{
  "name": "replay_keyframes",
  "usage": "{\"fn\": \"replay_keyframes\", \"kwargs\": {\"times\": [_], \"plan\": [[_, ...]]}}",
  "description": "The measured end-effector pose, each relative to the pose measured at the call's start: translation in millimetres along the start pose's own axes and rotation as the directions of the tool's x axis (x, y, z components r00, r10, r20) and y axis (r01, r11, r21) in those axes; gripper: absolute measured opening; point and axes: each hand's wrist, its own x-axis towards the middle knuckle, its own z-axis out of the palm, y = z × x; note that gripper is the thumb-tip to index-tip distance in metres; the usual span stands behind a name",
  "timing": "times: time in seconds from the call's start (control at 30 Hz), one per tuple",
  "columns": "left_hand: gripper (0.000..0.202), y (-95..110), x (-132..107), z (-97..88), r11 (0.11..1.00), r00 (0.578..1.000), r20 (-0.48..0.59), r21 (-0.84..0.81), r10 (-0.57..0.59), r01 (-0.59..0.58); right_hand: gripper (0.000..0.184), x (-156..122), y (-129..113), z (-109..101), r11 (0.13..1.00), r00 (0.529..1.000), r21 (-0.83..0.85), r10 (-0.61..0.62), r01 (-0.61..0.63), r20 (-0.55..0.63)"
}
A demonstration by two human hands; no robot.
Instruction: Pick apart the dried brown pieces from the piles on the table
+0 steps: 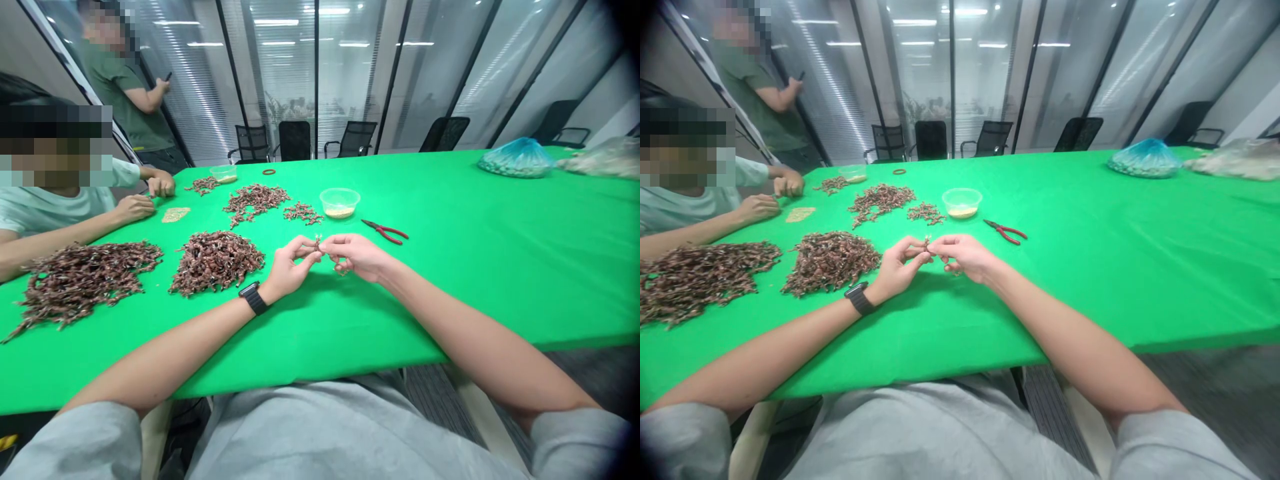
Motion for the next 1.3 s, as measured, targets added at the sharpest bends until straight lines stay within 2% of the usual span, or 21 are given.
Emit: {"fn": "replay_keyframes", "kwargs": {"times": [0.1,0.17,0.23,0.3,0.37,0.53,0.7,0.77,0.8,0.87,0.97,1.03,1.1,1.2,1.23,1.3], "plan": [[0.032,-1.7,-0.1,0.1,0.998,0.999,0.007,-0.053,-0.032,0.032,0.036,1.2,1.7,0.0,0.989,0.993,-0.090,-0.116,0.114,-0.016],[0.034,-1.8,0.0,0.6,0.994,0.999,0.005,-0.098,-0.054,0.054,0.037,2.2,2.5,0.9,0.957,0.972,-0.188,-0.231,0.221,-0.036],[0.035,-1.2,0.2,1.3,0.986,0.997,0.008,-0.150,-0.073,0.073,0.035,3.3,3.5,1.7,0.880,0.921,-0.319,-0.385,0.351,-0.049],[0.036,-0.4,0.6,2.0,0.978,0.996,0.011,-0.191,-0.083,0.084,0.031,4.1,4.9,1.9,0.763,0.842,-0.450,-0.537,0.465,-0.041],[0.036,0.2,0.9,2.5,0.974,0.996,0.009,-0.211,-0.089,0.089,0.027,4.1,6.3,1.3,0.650,0.776,-0.548,-0.631,0.526,-0.004],[0.038,0.8,0.9,2.5,0.977,0.997,0.005,-0.196,-0.082,0.082,0.020,2.5,7.3,-2.5,0.480,0.718,-0.667,-0.685,0.570,0.121],[0.038,0.9,0.9,1.8,0.992,0.999,-0.002,-0.120,-0.041,0.040,0.018,2.9,7.2,-4.9,0.333,0.647,-0.696,-0.722,0.636,0.245],[0.036,0.5,0.9,1.2,0.996,1.000,-0.001,-0.089,-0.017,0.017,0.018,2.2,6.6,-2.9,0.366,0.664,-0.695,-0.716,0.619,0.215],[0.035,0.3,0.9,0.8,0.998,1.000,-0.002,-0.063,-0.004,0.003,0.019,1.7,6.0,-1.3,0.419,0.690,-0.683,-0.702,0.598,0.173],[0.032,0.1,0.8,-0.2,0.999,0.999,-0.008,0.008,0.032,-0.032,0.023,0.5,4.4,1.8,0.586,0.774,-0.610,-0.629,0.533,0.072],[0.029,0.5,0.4,-1.7,0.991,0.995,-0.021,0.098,0.095,-0.093,0.033,0.1,2.7,3.4,0.853,0.920,-0.382,-0.391,0.357,-0.012],[0.027,1.0,-0.2,-2.1,0.986,0.993,-0.019,0.123,0.116,-0.113,0.037,1.3,3.4,2.2,0.945,0.970,-0.232,-0.241,0.233,-0.008],[0.028,0.9,-0.9,-1.8,0.989,0.994,-0.010,0.107,0.106,-0.104,0.038,3.3,5.4,0.9,0.971,0.982,-0.147,-0.189,0.188,0.004],[0.030,-0.2,-2.2,0.0,0.998,0.998,0.010,0.016,0.057,-0.057,0.035,6.1,8.6,1.1,0.946,0.958,-0.164,-0.287,0.281,-0.018],[0.031,-0.7,-2.6,0.7,0.999,0.999,0.016,-0.018,0.041,-0.041,0.034,6.7,9.3,1.7,0.918,0.934,-0.206,-0.355,0.340,-0.039],[0.032,-1.6,-3.1,2.0,0.998,1.000,0.021,-0.064,0.019,-0.017,0.029,6.9,9.8,2.5,0.816,0.855,-0.343,-0.514,0.464,-0.067]]}}
